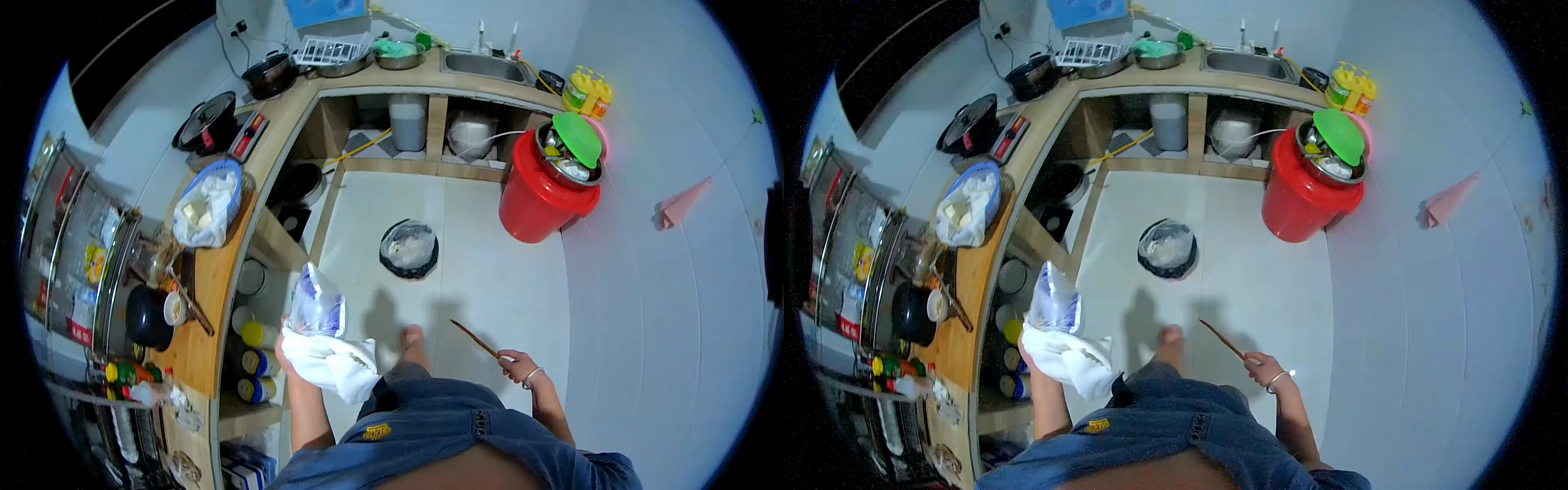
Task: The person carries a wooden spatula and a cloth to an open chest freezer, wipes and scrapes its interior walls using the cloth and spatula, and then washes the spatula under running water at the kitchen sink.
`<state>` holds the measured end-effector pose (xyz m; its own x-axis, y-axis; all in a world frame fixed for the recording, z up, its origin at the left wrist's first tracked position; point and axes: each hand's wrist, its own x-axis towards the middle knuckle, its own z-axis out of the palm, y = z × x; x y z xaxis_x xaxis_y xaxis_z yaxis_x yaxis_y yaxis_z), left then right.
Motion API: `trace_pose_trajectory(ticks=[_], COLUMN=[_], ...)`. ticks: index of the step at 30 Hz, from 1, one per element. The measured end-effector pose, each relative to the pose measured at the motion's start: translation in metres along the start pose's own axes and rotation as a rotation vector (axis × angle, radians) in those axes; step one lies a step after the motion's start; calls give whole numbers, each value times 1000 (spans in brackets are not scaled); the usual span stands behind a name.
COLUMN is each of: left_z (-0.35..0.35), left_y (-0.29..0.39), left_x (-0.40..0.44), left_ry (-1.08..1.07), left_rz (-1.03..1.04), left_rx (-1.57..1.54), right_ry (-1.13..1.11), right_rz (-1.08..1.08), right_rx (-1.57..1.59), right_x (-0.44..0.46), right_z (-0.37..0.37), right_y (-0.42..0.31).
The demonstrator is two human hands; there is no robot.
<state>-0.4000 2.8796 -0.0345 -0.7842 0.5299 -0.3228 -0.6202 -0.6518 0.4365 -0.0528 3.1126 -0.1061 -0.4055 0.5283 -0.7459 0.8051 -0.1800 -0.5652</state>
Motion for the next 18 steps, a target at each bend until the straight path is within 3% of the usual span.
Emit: trace_pose_trajectory(ticks=[2, 7, 13, 18], left_z=[2, 50, 107, 158], left_y=[-10, -38, -76, -103], left_x=[33, 113, 213, 293], left_ry=[-37, -197, -49, -135], left_rz=[-15, -170, -159, -248], left_rx=[32, -60, 10, 20], right_ry=[-78, -175, -331, -419], right_rz=[88, 50, -11, -136], right_rx=[243, 456, 741, 1074], right_x=[17, 72, 116, 145], right_z=[-16, -62, -141, -190], right_y=[-30, -101, -176, -213])
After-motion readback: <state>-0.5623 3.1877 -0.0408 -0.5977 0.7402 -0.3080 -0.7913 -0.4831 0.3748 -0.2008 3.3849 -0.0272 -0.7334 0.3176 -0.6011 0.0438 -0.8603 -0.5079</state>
